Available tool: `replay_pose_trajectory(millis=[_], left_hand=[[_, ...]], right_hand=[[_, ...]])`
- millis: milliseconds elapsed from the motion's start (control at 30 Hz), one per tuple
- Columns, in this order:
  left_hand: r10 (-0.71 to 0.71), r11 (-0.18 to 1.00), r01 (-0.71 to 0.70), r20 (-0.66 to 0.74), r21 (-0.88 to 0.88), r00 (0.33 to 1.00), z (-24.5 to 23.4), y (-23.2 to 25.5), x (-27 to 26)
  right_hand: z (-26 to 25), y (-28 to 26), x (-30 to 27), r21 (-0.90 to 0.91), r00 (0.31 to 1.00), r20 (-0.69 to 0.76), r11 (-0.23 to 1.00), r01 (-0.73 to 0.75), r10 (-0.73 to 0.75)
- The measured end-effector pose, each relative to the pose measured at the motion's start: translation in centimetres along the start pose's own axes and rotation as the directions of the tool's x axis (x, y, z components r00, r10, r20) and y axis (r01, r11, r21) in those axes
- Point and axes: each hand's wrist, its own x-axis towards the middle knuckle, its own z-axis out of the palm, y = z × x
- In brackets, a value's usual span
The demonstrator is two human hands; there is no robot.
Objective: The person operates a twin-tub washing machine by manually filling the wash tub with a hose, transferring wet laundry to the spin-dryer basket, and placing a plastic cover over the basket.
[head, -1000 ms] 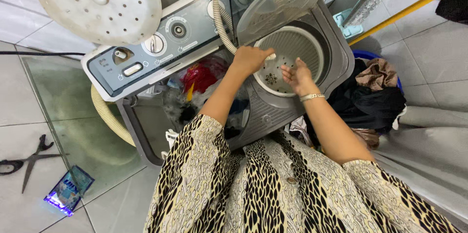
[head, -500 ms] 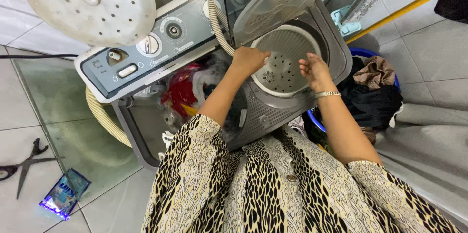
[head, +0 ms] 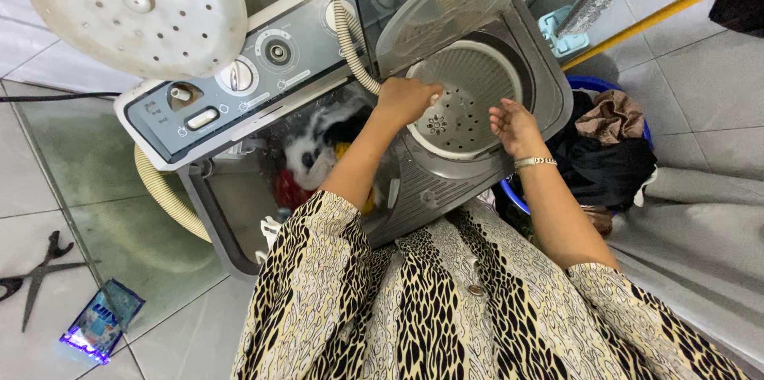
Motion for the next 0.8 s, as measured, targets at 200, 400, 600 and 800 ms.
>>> replay_pose_trajectory(millis=[200, 400, 600, 800], left_hand=[[0.086, 0.987, -0.108, -0.176, -0.12, 0.981, -1.3, 0.2, -1.2], [0.1, 0.984, -0.107, -0.052, -0.142, 0.994, -1.9, 0.5, -1.7], [0.114, 0.986, -0.123, -0.077, -0.114, 0.991, -2.5, 0.9, -2.1], [0.047, 0.992, -0.031, 0.133, -0.118, 0.99, -3.0, 0.4, -1.9]], right_hand=[[0.8, -0.5, -0.2, -0.102, 1.0, 0.022, 0.995, 0.023, -0.021], [4.6, -1.3, -1.0, -0.212, 0.994, 0.109, 0.977, 0.032, -0.009], [11.0, -1.4, -2.4, -0.294, 0.945, 0.326, 0.949, 0.116, -0.014], [12.9, -1.4, -0.9, -0.549, 0.952, 0.301, 0.806, 0.22, -0.055]])
